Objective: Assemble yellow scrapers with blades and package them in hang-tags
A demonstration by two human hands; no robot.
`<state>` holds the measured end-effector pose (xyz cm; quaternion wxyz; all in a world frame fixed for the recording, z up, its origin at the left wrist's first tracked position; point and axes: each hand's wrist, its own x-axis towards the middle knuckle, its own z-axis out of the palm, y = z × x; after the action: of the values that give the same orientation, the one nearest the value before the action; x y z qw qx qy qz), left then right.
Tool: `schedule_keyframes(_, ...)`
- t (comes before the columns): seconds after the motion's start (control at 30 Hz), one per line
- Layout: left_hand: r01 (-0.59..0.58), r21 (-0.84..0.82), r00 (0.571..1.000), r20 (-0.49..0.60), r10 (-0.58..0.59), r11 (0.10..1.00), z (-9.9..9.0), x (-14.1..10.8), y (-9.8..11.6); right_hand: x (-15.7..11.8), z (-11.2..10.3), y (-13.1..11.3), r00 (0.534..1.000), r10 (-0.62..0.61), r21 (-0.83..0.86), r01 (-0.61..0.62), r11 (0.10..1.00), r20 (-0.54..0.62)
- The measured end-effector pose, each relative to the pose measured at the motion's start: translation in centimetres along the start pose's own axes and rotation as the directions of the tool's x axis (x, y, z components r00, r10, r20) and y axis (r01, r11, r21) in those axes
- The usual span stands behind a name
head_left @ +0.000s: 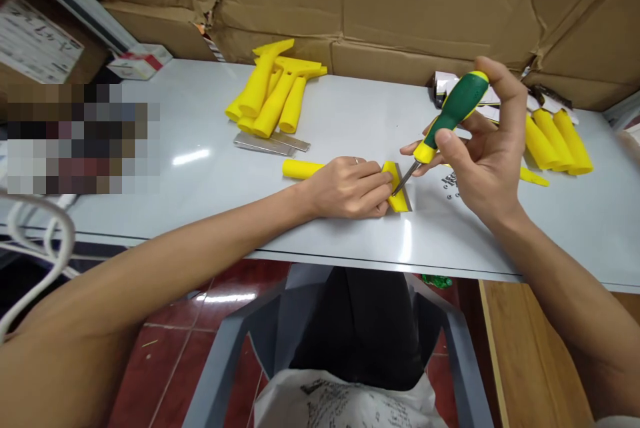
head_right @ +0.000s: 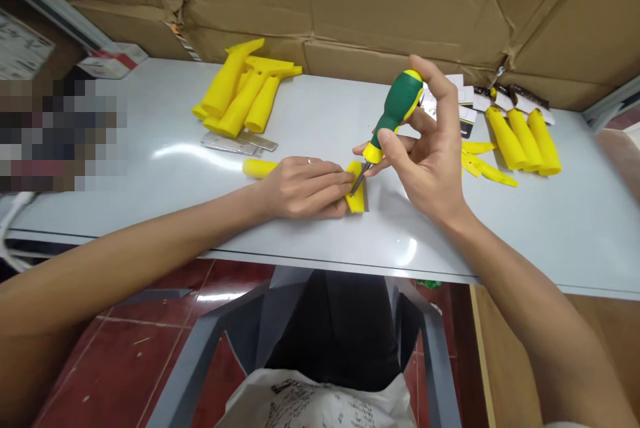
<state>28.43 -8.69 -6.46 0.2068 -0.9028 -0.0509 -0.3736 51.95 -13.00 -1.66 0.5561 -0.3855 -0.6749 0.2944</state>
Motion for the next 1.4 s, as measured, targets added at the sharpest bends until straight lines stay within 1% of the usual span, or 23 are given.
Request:
schedule_keyframes(0.1, 0.029, 0.011, 0.994, 0.107, -0.03, 1.0, 0.3, -0.5, 0.0, -0.3, 0.1, -0.3, 1.0, 0.007, 0.006, -0.007, 1.0, -0.025)
schedule_keyframes(0.13, 0.034, 0.015, 0.991, 0.127, -0.035, 0.999, 0.3, -0.6, 0.0, -0.4, 0.1, -0.3, 0.999, 0.002, 0.003, -0.002, 1.0, -0.037)
schedule_keyframes(0.2, 0.037, 0.009, 0.99, 0.134, -0.038, 0.999, 0.3, -0.6, 0.0, -0.4, 0.1, -0.3, 0.999, 0.007, -0.019, -0.008, 1.0, -0.053)
schedule_keyframes(0.3, 0.033, -0.017, 0.995, 0.097, -0.031, 0.999, -0.1, -0.4, 0.0, -0.4, 0.1, -0.3, 0.999, 0.022, -0.043, -0.023, 0.999, -0.044)
schedule_keyframes(0.37, 0.005, -0.016, 0.998, 0.056, -0.005, 1.0, -0.4, 0.0, 0.0, -0.5, 0.0, -0.4, 0.999, 0.024, -0.051, -0.025, 0.998, -0.033)
schedule_keyframes(0.47, -0.067, 0.053, 0.998, -0.011, 0.067, 0.996, -0.7, 0.5, 0.0, -0.5, -0.1, -0.7, 0.999, 0.006, -0.083, -0.009, 0.997, -0.038)
schedule_keyframes(0.53, -0.089, 0.09, 0.995, -0.036, 0.093, 0.992, -0.8, 0.8, 0.0, -0.3, -0.2, -1.0, 0.999, -0.026, -0.121, 0.022, 0.992, -0.034)
schedule_keyframes(0.6, -0.088, 0.09, 0.994, -0.058, 0.094, 0.992, -0.8, 0.9, 0.0, 0.4, -0.2, -1.3, 0.998, -0.054, -0.176, 0.055, 0.983, 0.009)
schedule_keyframes(0.7, -0.078, 0.091, 0.993, -0.079, 0.085, 0.993, -0.6, 1.0, 0.0, 2.2, -0.1, -1.9, 0.986, -0.059, -0.23, 0.093, 0.969, 0.154)
schedule_keyframes(0.8, -0.07, 0.094, 0.994, -0.075, 0.077, 0.993, -0.6, 1.0, 0.1, 3.8, 0.1, -2.8, 0.963, -0.063, -0.182, 0.113, 0.977, 0.262)
schedule_keyframes(0.87, -0.066, 0.088, 0.994, -0.078, 0.073, 0.994, -0.6, 1.1, 0.1, 4.4, 0.2, -3.1, 0.957, -0.054, -0.126, 0.093, 0.988, 0.284)
schedule_keyframes(0.93, -0.061, 0.092, 0.994, -0.079, 0.069, 0.994, -0.6, 1.1, 0.1, 4.5, 0.1, -3.1, 0.965, -0.052, -0.093, 0.078, 0.993, 0.259)
schedule_keyframes(1.03, -0.068, 0.115, 0.994, -0.072, 0.077, 0.991, -0.7, 1.0, 0.1, 3.9, -0.1, -2.4, 0.989, -0.098, -0.117, 0.112, 0.987, 0.114)
schedule_keyframes(1.1, -0.079, 0.125, 0.994, -0.062, 0.087, 0.989, -0.8, 1.0, 0.1, 3.4, -0.3, -1.8, 0.992, -0.115, -0.14, 0.12, 0.983, 0.044)
schedule_keyframes(1.13, -0.085, 0.127, 0.994, -0.056, 0.093, 0.988, -0.9, 1.0, 0.1, 3.2, -0.3, -1.7, 0.993, -0.113, -0.132, 0.117, 0.984, 0.036)
schedule_keyframes(1.27, -0.101, 0.121, 0.993, -0.055, 0.109, 0.987, -1.1, 1.1, 0.1, 2.8, -0.2, -1.6, 0.994, -0.075, -0.098, 0.082, 0.992, 0.074)
schedule_keyframes(1.33, -0.105, 0.125, 0.992, -0.057, 0.113, 0.987, -1.2, 1.1, 0.0, 2.7, -0.1, -1.7, 0.997, -0.062, -0.143, 0.067, 0.987, 0.041)
schedule_keyframes(1.4, -0.117, 0.121, 0.991, -0.047, 0.124, 0.986, -1.2, 0.9, 0.0, 2.6, 0.0, -1.6, 0.996, -0.088, -0.191, 0.085, 0.978, -0.007)
